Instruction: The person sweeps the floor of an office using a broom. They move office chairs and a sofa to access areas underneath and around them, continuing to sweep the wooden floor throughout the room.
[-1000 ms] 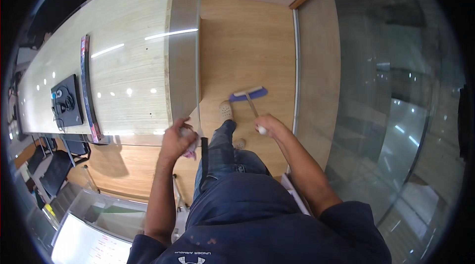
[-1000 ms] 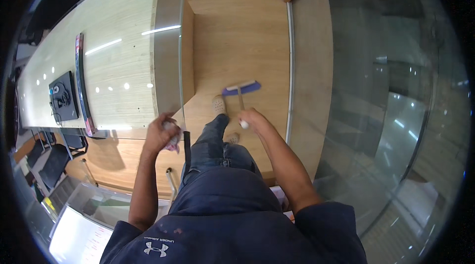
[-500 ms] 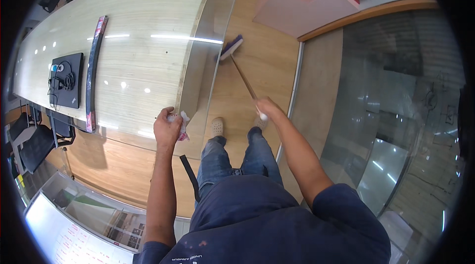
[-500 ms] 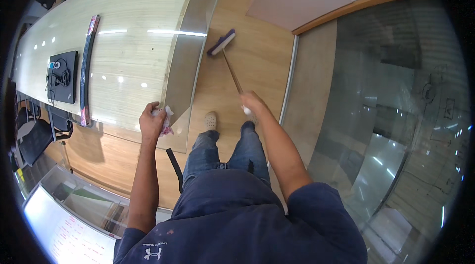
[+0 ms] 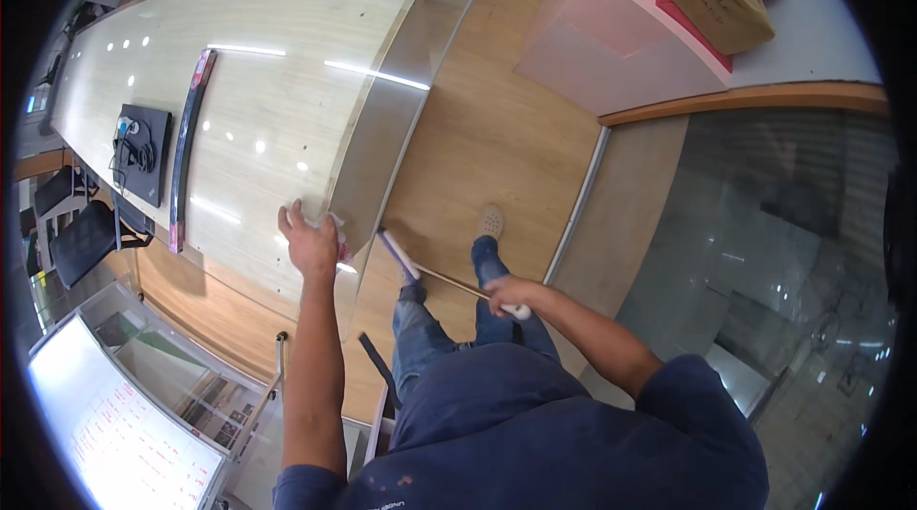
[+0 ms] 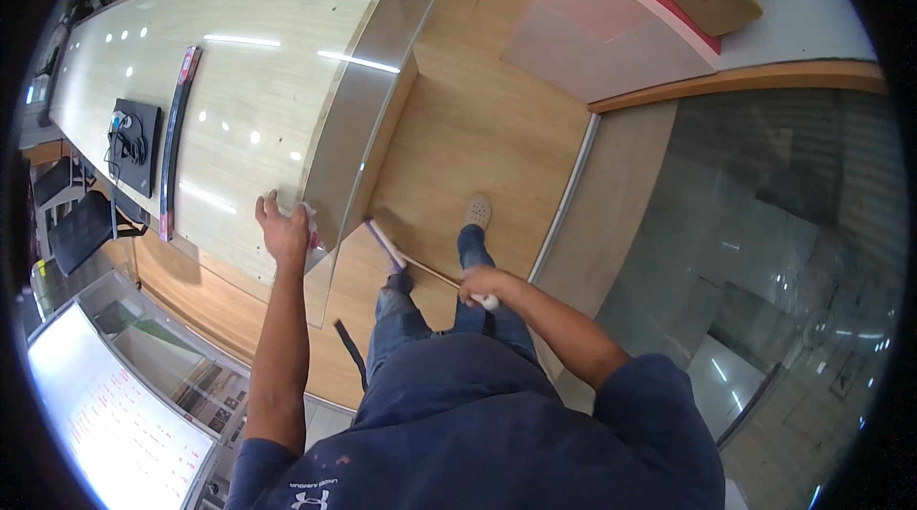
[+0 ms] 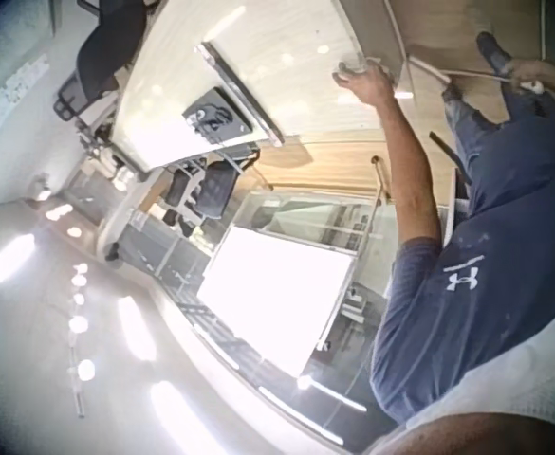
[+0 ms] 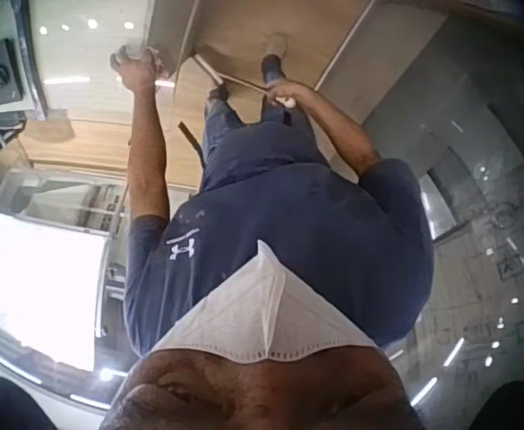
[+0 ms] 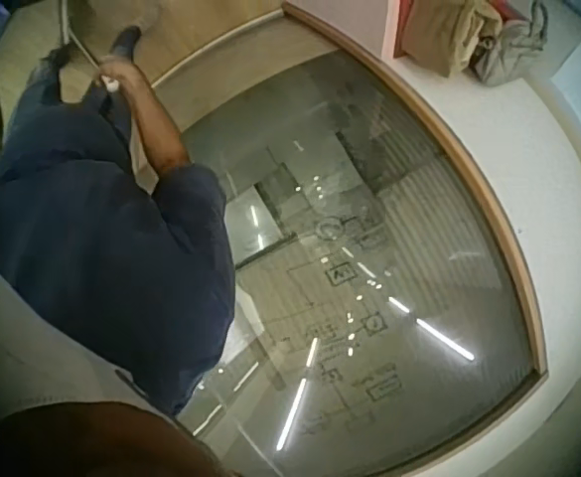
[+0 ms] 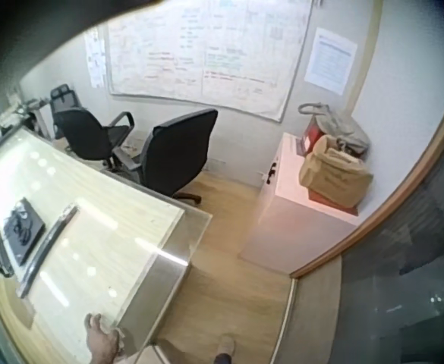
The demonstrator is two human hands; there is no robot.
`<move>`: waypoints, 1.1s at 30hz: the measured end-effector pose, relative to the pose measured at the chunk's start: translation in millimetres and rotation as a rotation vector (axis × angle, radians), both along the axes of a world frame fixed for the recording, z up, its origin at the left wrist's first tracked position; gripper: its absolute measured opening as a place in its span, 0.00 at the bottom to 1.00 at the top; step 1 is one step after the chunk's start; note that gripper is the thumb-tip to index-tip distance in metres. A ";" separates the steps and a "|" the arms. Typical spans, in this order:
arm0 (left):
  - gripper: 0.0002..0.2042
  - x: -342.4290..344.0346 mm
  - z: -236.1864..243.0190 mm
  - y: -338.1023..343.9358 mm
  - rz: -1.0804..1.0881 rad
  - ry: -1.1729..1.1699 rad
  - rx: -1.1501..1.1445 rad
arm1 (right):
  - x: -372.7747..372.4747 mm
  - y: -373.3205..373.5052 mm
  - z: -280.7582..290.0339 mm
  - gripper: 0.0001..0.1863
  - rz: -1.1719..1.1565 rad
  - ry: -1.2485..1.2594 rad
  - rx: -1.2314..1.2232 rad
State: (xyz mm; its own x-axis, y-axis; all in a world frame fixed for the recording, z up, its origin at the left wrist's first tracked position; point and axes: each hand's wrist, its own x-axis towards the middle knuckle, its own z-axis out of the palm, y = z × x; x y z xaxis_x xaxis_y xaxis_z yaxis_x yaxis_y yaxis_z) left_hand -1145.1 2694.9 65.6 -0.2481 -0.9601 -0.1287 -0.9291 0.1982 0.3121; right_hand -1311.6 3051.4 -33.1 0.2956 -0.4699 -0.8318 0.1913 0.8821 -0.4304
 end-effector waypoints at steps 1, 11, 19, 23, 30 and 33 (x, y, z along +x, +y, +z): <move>0.31 -5.1 -1.2 -0.5 0.002 -0.026 -0.022 | -17.2 -7.3 -21.7 0.28 -0.017 -0.048 -0.025; 0.28 -21.7 3.9 7.9 0.101 -0.132 -0.012 | -282.8 -122.4 -41.3 0.15 -0.411 -0.038 -0.534; 0.28 -50.8 -5.3 5.9 0.050 -0.091 -0.013 | -394.4 -144.9 -58.2 0.08 -0.125 0.644 -0.222; 0.28 -42.5 -3.8 6.1 0.057 -0.104 -0.017 | -337.8 -45.6 -43.5 0.10 -0.274 0.522 -0.235; 0.28 -31.4 3.3 7.4 0.075 -0.141 -0.037 | -192.2 122.7 73.7 0.25 -0.668 0.586 0.148; 0.28 -34.7 -0.5 9.6 0.074 -0.156 -0.038 | -190.1 156.0 15.5 0.15 -0.683 0.606 0.268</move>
State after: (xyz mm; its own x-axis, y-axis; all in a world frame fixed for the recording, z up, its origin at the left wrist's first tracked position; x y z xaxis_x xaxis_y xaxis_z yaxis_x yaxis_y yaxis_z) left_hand -1179.8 2704.5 65.1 -0.1563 -0.9800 -0.1229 -0.9782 0.1363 0.1567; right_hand -1501.8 3207.4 -17.6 -0.4896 -0.1529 -0.8584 0.5128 0.7458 -0.4253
